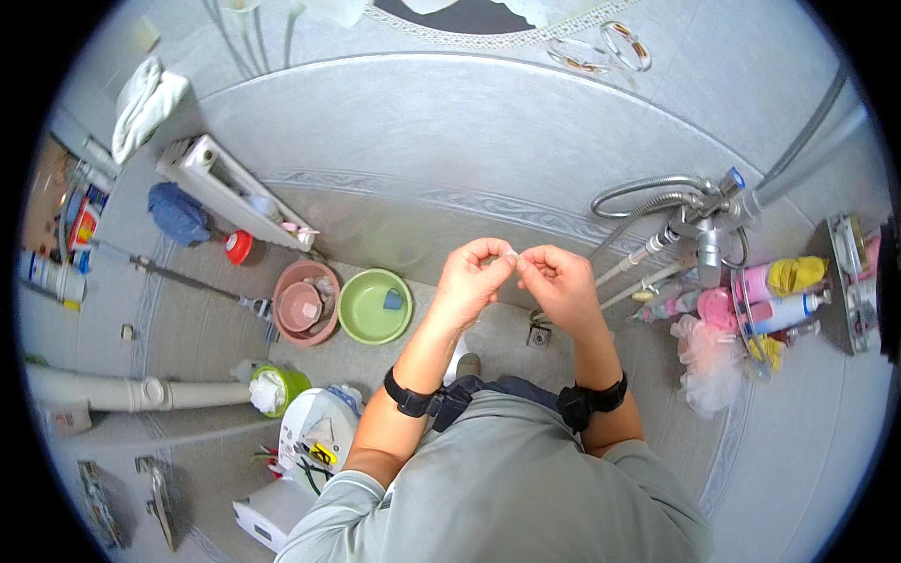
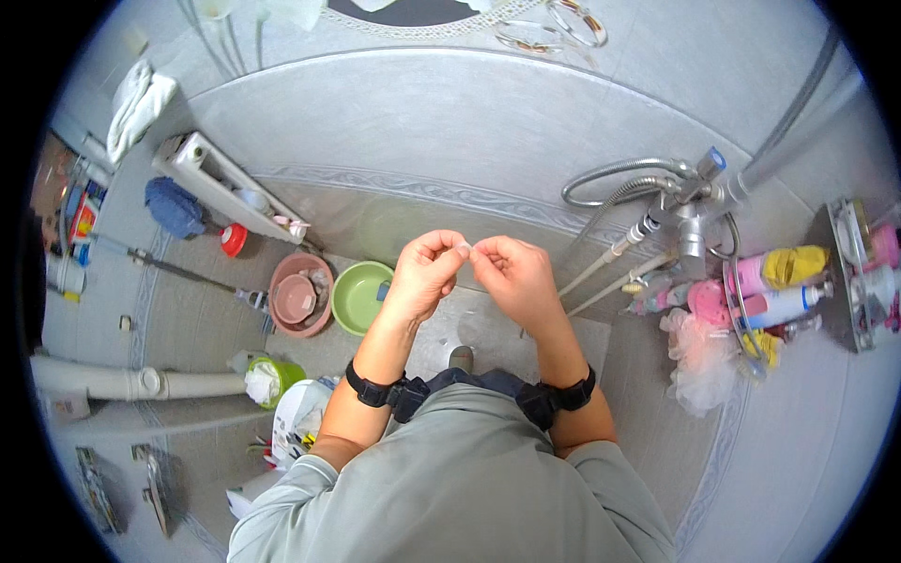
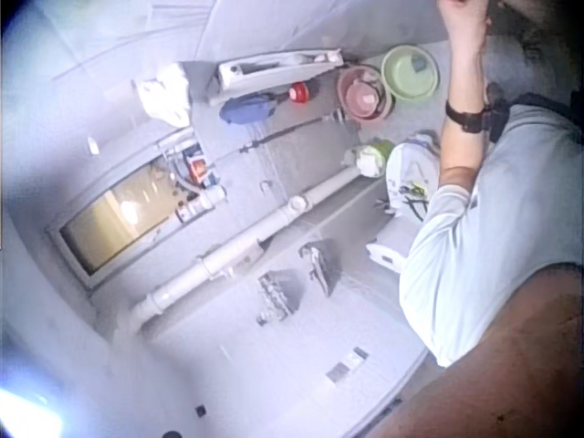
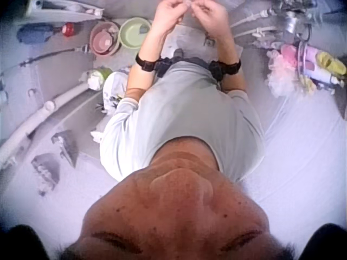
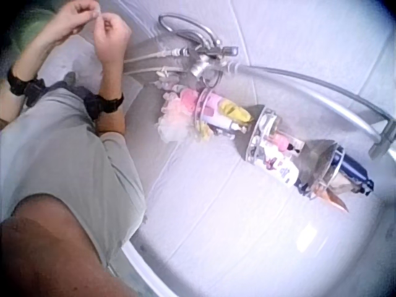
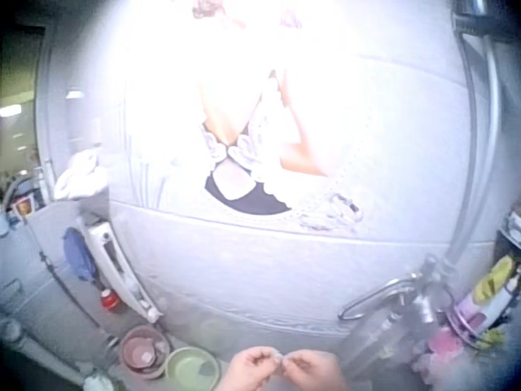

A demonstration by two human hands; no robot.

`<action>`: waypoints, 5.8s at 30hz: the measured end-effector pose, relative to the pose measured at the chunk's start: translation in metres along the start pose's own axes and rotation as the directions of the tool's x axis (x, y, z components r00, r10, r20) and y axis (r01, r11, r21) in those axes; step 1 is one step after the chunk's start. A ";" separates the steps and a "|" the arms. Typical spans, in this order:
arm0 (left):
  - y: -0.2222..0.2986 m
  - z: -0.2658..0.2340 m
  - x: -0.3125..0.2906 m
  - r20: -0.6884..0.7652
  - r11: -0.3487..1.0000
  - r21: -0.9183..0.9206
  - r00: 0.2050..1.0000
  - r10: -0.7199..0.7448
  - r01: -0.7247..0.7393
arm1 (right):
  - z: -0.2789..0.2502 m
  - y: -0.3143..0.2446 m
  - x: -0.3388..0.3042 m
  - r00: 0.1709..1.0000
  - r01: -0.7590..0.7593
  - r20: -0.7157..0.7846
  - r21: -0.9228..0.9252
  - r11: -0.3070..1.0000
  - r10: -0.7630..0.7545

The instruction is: The person unscrews a hose connector from a shower faucet by hand, removes a black rubber ring, and displays the internal components.

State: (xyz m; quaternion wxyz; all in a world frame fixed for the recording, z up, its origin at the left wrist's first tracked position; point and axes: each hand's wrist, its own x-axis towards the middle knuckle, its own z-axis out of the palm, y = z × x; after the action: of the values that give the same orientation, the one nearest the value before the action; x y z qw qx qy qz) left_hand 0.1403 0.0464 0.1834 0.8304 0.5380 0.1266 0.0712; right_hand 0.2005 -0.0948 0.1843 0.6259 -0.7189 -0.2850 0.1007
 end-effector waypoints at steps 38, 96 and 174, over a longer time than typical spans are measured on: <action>-0.034 -0.039 -0.237 -0.634 0.950 0.299 0.724 0.271 -0.093 | 0.113 -0.020 -0.100 0.655 -0.056 0.752 0.156 0.986 -0.082; -0.178 0.017 -0.894 -0.709 0.829 0.343 -0.701 -0.081 -0.443 | 0.473 -0.196 -0.747 -0.967 -0.087 0.241 0.006 0.996 -0.086; -0.675 0.889 -1.608 0.686 0.800 0.576 -0.432 -0.586 -0.171 | -0.330 -0.304 -1.955 -0.379 -0.322 -0.921 0.227 0.919 0.095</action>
State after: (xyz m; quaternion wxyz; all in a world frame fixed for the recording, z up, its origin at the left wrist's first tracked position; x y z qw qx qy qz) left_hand -1.1570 -1.4189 0.1291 0.3931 0.4812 -0.4859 -0.6146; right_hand -1.3183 -1.4038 0.1257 0.5070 -0.5767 0.4771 -0.4276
